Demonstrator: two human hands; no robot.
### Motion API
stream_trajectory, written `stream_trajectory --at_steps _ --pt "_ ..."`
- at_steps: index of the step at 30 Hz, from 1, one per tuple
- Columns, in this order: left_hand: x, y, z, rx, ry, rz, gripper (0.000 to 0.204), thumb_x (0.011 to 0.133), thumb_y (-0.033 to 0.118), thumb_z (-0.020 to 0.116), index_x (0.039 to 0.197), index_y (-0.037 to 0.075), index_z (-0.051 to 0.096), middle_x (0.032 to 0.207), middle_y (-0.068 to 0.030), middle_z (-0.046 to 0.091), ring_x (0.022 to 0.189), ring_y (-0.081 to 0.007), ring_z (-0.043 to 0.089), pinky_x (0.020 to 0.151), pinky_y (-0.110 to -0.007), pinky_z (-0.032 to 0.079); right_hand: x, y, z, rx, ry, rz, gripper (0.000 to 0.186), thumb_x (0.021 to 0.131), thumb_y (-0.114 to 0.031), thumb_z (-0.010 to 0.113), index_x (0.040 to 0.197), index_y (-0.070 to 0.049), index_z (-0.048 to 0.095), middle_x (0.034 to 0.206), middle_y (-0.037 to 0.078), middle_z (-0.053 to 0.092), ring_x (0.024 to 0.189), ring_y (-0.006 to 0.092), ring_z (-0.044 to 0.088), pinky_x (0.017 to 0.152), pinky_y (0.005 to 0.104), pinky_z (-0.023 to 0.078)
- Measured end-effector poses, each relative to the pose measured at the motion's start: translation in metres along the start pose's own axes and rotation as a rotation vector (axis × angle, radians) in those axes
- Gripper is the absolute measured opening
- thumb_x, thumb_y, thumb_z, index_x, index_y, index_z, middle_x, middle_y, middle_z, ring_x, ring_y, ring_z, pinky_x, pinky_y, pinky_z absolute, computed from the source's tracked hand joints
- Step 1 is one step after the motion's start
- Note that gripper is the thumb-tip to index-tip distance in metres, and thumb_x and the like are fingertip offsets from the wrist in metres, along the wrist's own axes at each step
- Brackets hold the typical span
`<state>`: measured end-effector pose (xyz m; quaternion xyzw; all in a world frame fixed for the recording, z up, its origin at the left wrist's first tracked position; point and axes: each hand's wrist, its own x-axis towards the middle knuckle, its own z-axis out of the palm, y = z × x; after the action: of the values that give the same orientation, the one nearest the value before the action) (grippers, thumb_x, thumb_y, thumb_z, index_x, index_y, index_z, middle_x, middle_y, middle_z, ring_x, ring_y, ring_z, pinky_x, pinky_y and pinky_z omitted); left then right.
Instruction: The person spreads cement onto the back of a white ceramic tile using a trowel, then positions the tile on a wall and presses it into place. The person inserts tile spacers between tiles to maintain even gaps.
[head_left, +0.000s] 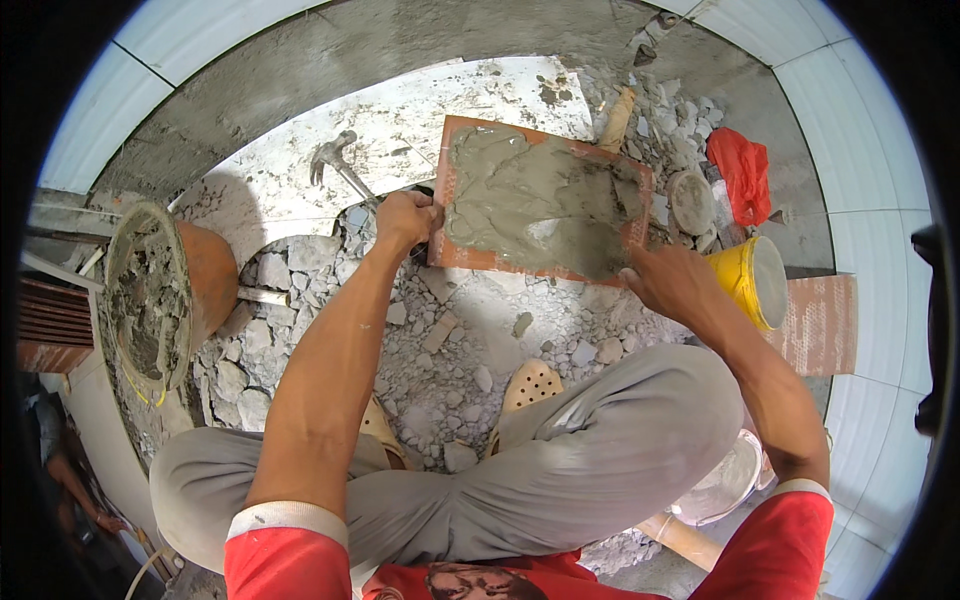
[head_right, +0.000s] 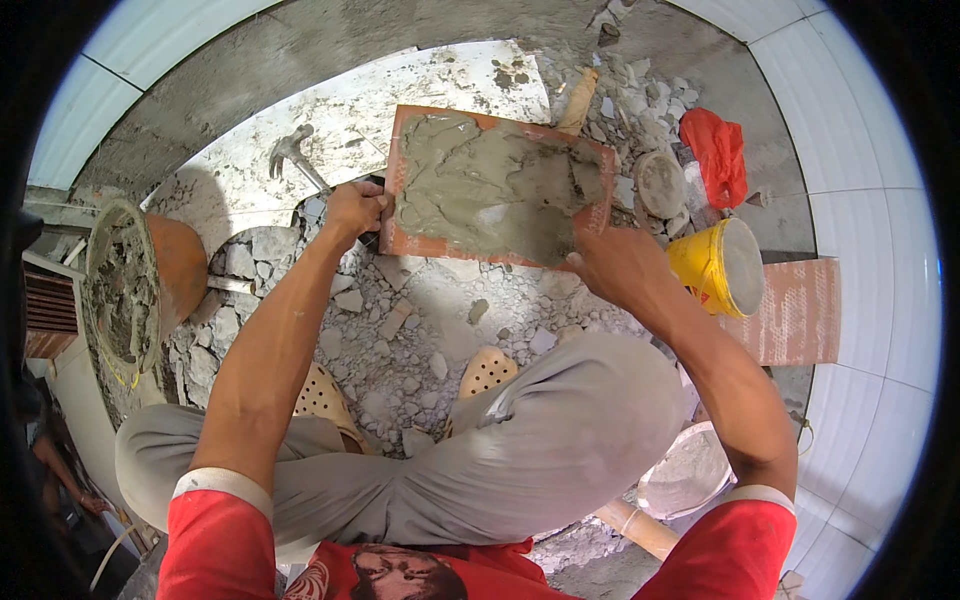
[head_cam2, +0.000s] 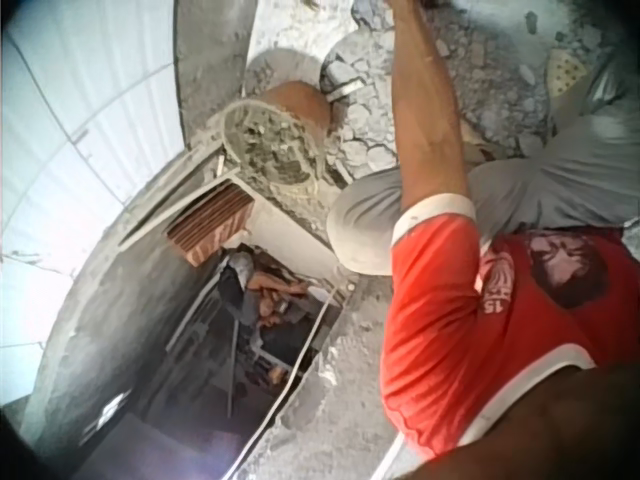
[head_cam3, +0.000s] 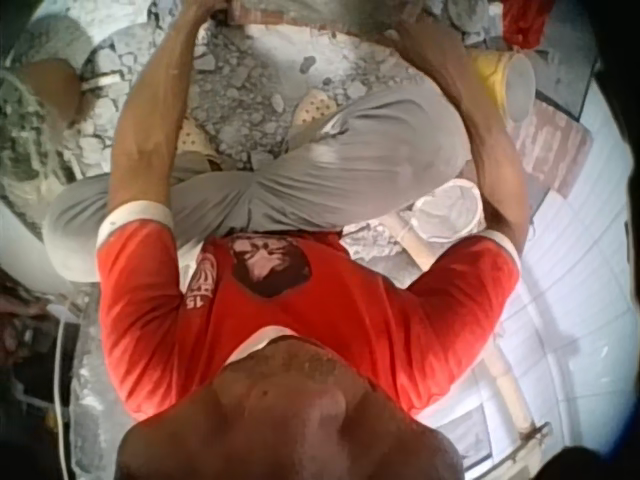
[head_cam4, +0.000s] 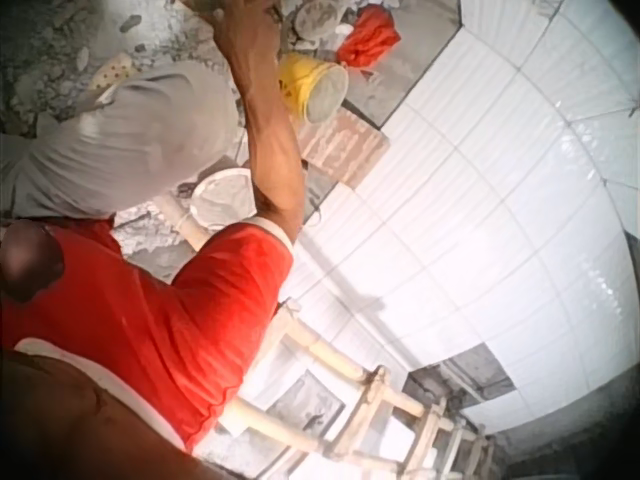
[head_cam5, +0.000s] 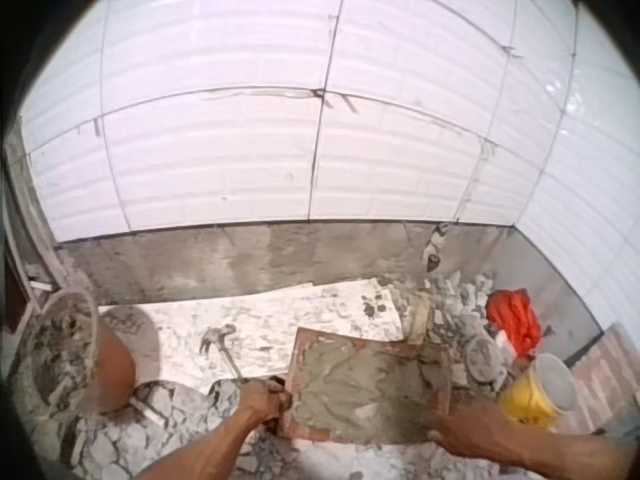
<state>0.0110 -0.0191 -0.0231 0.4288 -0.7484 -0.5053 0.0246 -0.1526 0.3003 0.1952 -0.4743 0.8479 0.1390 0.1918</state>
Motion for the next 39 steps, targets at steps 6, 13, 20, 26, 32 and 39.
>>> stream_trajectory --at_steps 6,13,20,26,32,39 --pt "-0.006 0.010 -0.006 -0.028 -0.063 -0.063 0.021 0.088 0.016 0.073 0.102 0.003 0.079 0.084 -0.0094 0.076 0.068 -0.0165 0.071 0.068 -0.031 0.058 -0.034 0.024 0.008 -0.069 0.104 0.081 0.035 0.098 -0.035 0.062 0.117 -0.005 0.060 0.095 0.022 0.070 0.086 0.0431 0.070 0.073 0.0532 0.055" --pt "-0.005 0.017 -0.009 0.000 -0.133 -0.092 0.023 0.095 0.012 0.072 0.112 -0.004 0.074 0.096 -0.0095 0.075 0.081 -0.0175 0.071 0.069 -0.031 0.062 -0.055 -0.010 0.086 0.208 0.161 0.102 0.033 0.101 -0.035 0.061 0.113 -0.004 0.060 0.103 0.020 0.067 0.089 0.0419 0.068 0.076 0.0517 0.055" --pt "0.001 0.005 -0.005 -0.019 -0.113 -0.096 0.025 0.096 0.012 0.070 0.115 -0.003 0.073 0.099 -0.0094 0.075 0.084 -0.0177 0.071 0.072 -0.031 0.062 -0.053 -0.024 0.130 0.251 0.185 0.251 0.034 0.102 -0.038 0.058 0.116 -0.007 0.061 0.103 0.020 0.067 0.091 0.0409 0.070 0.077 0.0512 0.056" --pt "0.008 -0.007 -0.001 -0.022 -0.047 -0.067 0.024 0.091 0.017 0.074 0.108 0.001 0.078 0.079 -0.0076 0.076 0.058 -0.0148 0.068 0.063 -0.029 0.056 -0.064 0.000 0.146 0.335 0.197 0.441 0.036 0.101 -0.040 0.058 0.112 -0.007 0.065 0.103 0.023 0.069 0.096 0.0425 0.069 0.082 0.0521 0.055" --pt "0.011 -0.012 0.004 -0.157 -0.029 -0.091 0.020 0.090 0.012 0.073 0.105 0.001 0.079 0.077 -0.0078 0.075 0.057 -0.0135 0.067 0.059 -0.028 0.056 -0.067 0.009 0.133 0.407 0.117 0.537 0.042 0.097 -0.042 0.061 0.109 -0.002 0.068 0.097 0.028 0.071 0.099 0.0428 0.069 0.085 0.0538 0.053" --pt "0.007 -0.007 0.002 -0.081 -0.036 -0.053 0.022 0.090 0.016 0.073 0.106 0.002 0.079 0.075 -0.0070 0.074 0.056 -0.0134 0.066 0.058 -0.029 0.055 -0.083 0.022 0.071 0.327 0.147 0.387 0.038 0.098 -0.035 0.058 0.107 0.001 0.067 0.096 0.027 0.071 0.093 0.0455 0.069 0.082 0.0558 0.053"
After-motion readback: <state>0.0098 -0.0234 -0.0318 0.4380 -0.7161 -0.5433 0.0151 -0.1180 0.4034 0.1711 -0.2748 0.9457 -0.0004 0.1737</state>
